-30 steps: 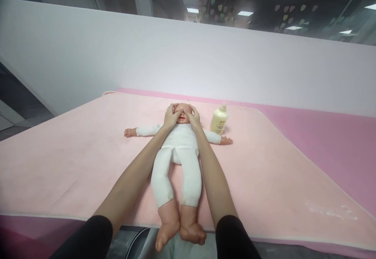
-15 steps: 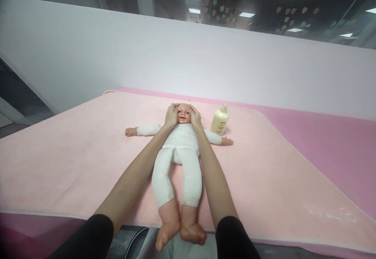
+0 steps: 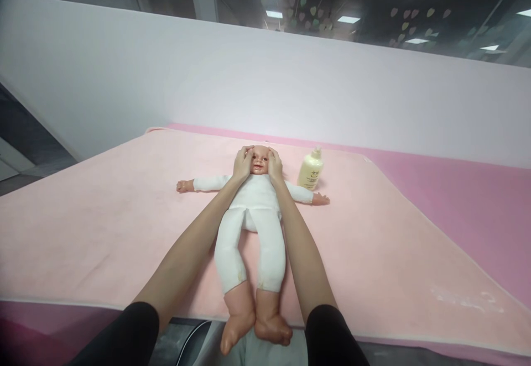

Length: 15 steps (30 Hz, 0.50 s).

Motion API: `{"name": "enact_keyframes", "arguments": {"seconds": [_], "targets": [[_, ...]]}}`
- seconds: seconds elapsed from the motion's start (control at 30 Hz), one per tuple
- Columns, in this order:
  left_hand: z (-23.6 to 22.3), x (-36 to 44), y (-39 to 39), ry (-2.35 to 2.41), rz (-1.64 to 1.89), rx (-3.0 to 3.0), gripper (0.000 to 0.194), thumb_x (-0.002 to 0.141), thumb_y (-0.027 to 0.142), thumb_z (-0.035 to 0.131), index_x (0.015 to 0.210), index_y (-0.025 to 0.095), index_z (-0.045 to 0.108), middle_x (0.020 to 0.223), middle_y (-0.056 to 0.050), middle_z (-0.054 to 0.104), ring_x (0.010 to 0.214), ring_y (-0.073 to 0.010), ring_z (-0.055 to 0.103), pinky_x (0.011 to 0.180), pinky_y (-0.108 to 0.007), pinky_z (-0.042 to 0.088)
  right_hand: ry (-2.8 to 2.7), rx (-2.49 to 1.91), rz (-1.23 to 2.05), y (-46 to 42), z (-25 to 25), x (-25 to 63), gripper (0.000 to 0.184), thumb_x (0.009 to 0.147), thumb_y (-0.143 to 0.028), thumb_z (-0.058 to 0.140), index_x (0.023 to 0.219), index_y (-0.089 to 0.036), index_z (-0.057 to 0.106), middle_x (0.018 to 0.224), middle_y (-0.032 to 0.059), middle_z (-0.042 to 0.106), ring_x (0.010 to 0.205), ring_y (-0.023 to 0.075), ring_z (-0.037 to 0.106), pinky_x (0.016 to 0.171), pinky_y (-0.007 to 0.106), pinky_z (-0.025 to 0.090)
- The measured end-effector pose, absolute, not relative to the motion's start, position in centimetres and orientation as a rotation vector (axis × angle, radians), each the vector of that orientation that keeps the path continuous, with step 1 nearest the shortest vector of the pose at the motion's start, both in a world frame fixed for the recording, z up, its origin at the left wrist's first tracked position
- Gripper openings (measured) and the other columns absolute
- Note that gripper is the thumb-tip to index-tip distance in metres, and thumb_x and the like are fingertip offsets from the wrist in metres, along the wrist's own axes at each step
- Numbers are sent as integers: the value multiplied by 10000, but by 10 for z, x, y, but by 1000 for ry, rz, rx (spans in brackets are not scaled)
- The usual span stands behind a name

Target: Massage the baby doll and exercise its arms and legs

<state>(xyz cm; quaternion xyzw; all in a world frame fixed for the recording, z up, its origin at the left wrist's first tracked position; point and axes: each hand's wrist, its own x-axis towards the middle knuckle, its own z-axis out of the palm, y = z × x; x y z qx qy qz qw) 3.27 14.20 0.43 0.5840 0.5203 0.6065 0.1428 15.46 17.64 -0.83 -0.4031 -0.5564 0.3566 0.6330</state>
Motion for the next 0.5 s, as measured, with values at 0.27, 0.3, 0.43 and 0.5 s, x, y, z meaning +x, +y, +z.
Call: {"name": "enact_keyframes", "arguments": {"seconds": [0.27, 0.3, 0.43, 0.5], "targets": [[2, 31, 147, 1499, 1755, 1644, 294, 830, 322, 631, 1099, 204, 618, 1132, -89, 634, 1120, -232, 575, 1005, -371, 428, -1404, -1011, 731, 160, 0, 158, 442, 788, -386, 665, 1188, -208, 607, 1273, 68, 643, 1225, 206, 558, 1096, 369, 408], [2, 31, 148, 1505, 1753, 1637, 275, 837, 315, 618, 1090, 209, 621, 1121, -86, 632, 1111, -230, 577, 1001, -372, 431, -1407, -1032, 716, 159, 1, 158, 427, 795, -381, 663, 1183, -207, 614, 1258, 67, 654, 1212, 207, 570, 1093, 371, 411], [3, 30, 149, 1544, 1726, 1625, 220, 862, 278, 563, 1068, 229, 626, 1087, -74, 619, 1093, -222, 577, 1008, -374, 427, -1398, -1119, 674, 158, 3, 158, 404, 824, -365, 647, 1189, -193, 640, 1247, 74, 673, 1201, 218, 593, 1085, 379, 422], [4, 31, 149, 1553, 1718, 1623, 219, 870, 267, 541, 1068, 228, 627, 1082, -77, 612, 1095, -223, 574, 1017, -375, 419, -1399, -1123, 677, 160, 3, 159, 389, 842, -367, 628, 1191, -198, 656, 1255, 66, 675, 1205, 213, 598, 1085, 375, 425]]}}
